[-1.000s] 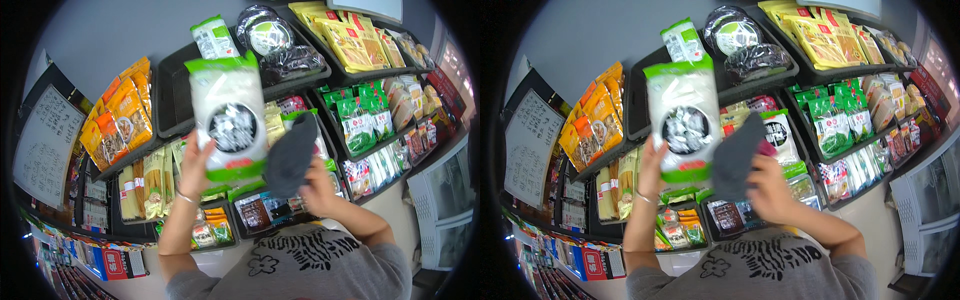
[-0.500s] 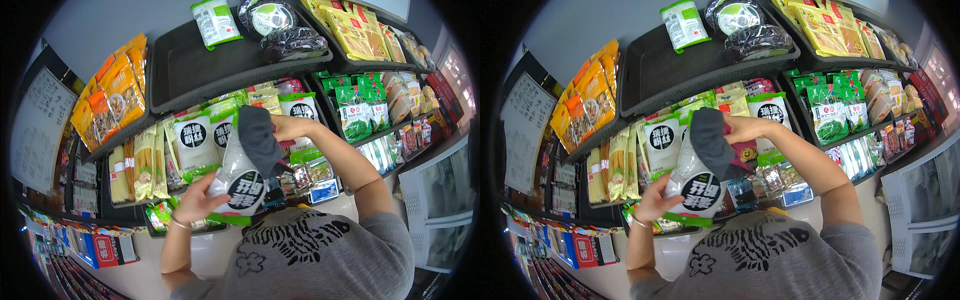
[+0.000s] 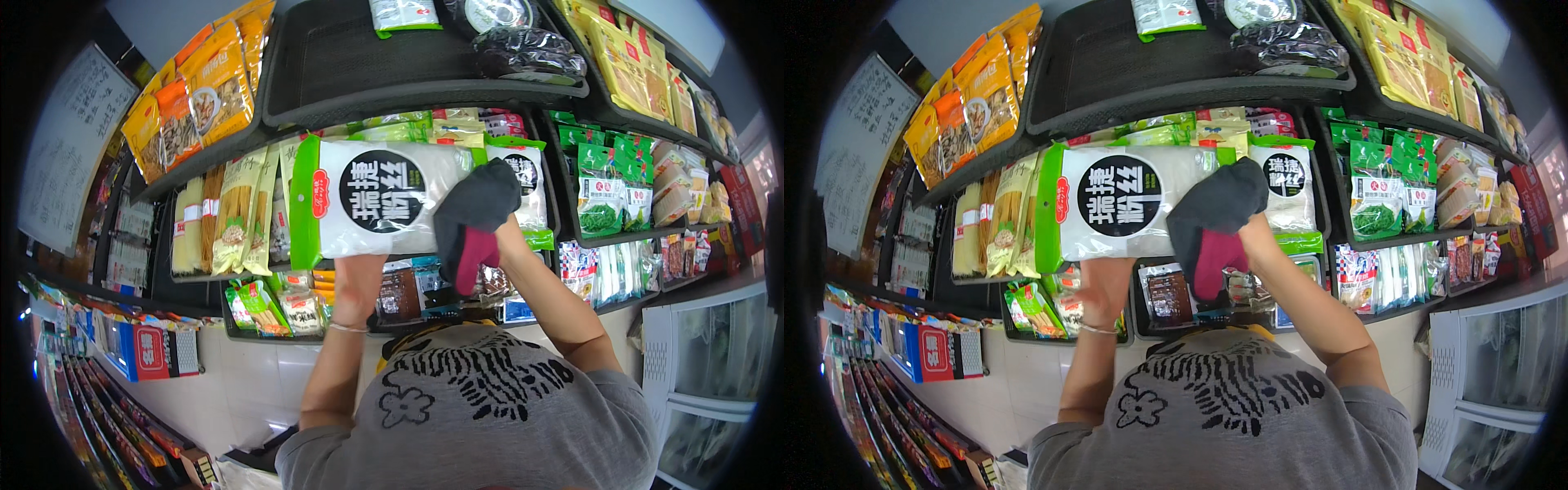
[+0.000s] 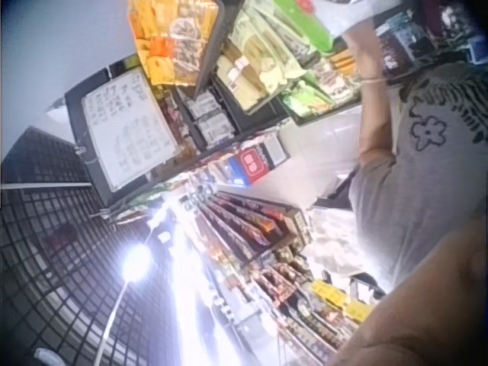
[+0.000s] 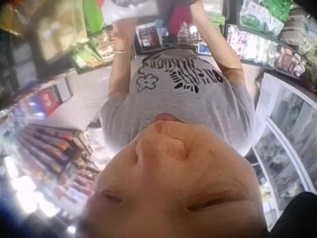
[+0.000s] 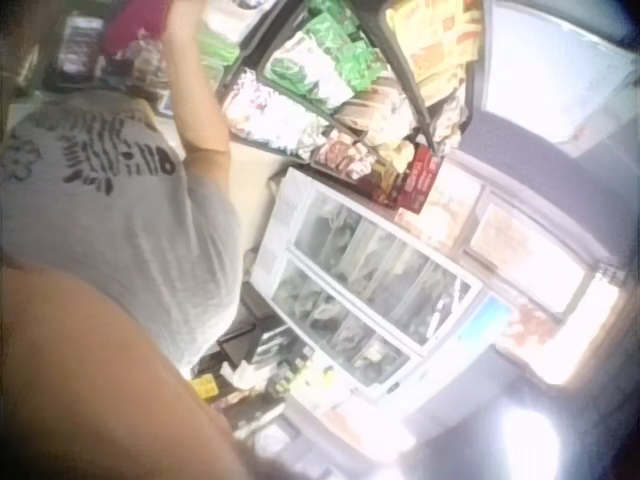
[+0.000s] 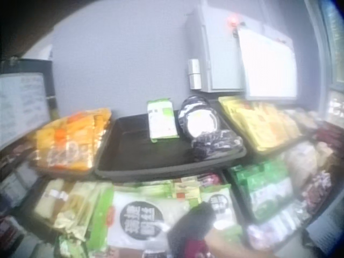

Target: The person wipes packaged food items, including bean curd sticks, vermicelli, and seaweed, with a cloth before placing them on store shelves.

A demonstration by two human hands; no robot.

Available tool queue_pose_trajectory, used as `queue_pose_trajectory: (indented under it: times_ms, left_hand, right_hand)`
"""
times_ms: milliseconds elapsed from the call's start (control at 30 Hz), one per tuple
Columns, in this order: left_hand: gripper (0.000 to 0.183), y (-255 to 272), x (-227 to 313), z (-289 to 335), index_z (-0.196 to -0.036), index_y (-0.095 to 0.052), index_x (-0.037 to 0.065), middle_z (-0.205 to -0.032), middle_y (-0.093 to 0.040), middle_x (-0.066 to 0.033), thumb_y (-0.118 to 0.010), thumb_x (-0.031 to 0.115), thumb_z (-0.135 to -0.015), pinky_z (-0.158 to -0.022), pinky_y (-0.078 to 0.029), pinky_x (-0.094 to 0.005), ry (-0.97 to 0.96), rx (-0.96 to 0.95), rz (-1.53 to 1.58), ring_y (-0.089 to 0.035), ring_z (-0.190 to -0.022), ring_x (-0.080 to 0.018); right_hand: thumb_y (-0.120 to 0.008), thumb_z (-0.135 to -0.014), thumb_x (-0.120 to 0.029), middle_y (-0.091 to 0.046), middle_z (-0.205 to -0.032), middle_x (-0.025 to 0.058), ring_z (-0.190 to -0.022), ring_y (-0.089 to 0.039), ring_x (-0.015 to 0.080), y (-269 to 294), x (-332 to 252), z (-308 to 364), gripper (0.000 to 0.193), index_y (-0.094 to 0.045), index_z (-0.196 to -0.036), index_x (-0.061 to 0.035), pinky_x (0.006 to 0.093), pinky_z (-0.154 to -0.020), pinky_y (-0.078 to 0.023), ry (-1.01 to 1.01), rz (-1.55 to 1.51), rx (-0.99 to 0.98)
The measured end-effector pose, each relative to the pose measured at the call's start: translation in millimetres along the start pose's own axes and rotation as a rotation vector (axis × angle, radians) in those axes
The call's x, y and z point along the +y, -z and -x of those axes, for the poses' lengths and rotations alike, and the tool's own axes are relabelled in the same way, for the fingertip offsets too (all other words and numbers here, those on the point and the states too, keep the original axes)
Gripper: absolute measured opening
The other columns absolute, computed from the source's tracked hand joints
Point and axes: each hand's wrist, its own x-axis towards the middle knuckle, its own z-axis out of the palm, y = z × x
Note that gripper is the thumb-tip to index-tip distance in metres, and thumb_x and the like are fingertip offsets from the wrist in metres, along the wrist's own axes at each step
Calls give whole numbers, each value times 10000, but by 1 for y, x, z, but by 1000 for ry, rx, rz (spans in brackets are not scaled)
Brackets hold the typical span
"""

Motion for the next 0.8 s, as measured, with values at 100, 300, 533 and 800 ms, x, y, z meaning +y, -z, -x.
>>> queue_pose_trajectory:
  times_ms: [100, 300, 533, 800]
  left_hand:
    - [587, -29, 3, -29, -1373, -296, 109, -1371, -383, -45, -380, 476, -924, -1056, -253, -415, -89, 419, 259, -361, -1255, -227]
    - [581, -19, 6, -27, -1355, -324, 95, -1348, -410, -49, -357, 492, -932, -1035, -304, -396, -152, 546, 3, -402, -1226, -220]
    - [491, 0, -48, 6, -1296, -364, 33, -1274, -452, -87, -345, 392, -962, -969, -350, -333, 63, 460, -225, -442, -1158, -194]
    - [314, -33, -49, 7, -1168, -505, 39, -1189, -529, -96, -394, 257, -970, -873, -437, -274, -122, 442, -124, -532, -1037, -187]
  right_hand:
    - [-545, -873, -127, -565, -1152, 102, -1032, -553, 224, 13, 25, -1, 304, -519, -1168, -57, 313, -900, -428, 346, 548, -46]
    - [-559, -803, -8, -605, -984, 115, -915, -585, 215, 27, 29, 7, 205, -587, -1006, -10, 320, -815, -473, 647, 565, 155]
    - [-696, -482, -290, -394, -1304, 155, -1309, -266, 375, -68, -2, 25, 785, -499, -1198, -36, 603, -967, -244, 1126, 1281, -366]
    - [-661, -609, -230, -438, -1269, 137, -1250, -340, 337, -79, -25, -16, 582, -530, -1149, -56, 541, -949, -317, 905, 1111, -147]
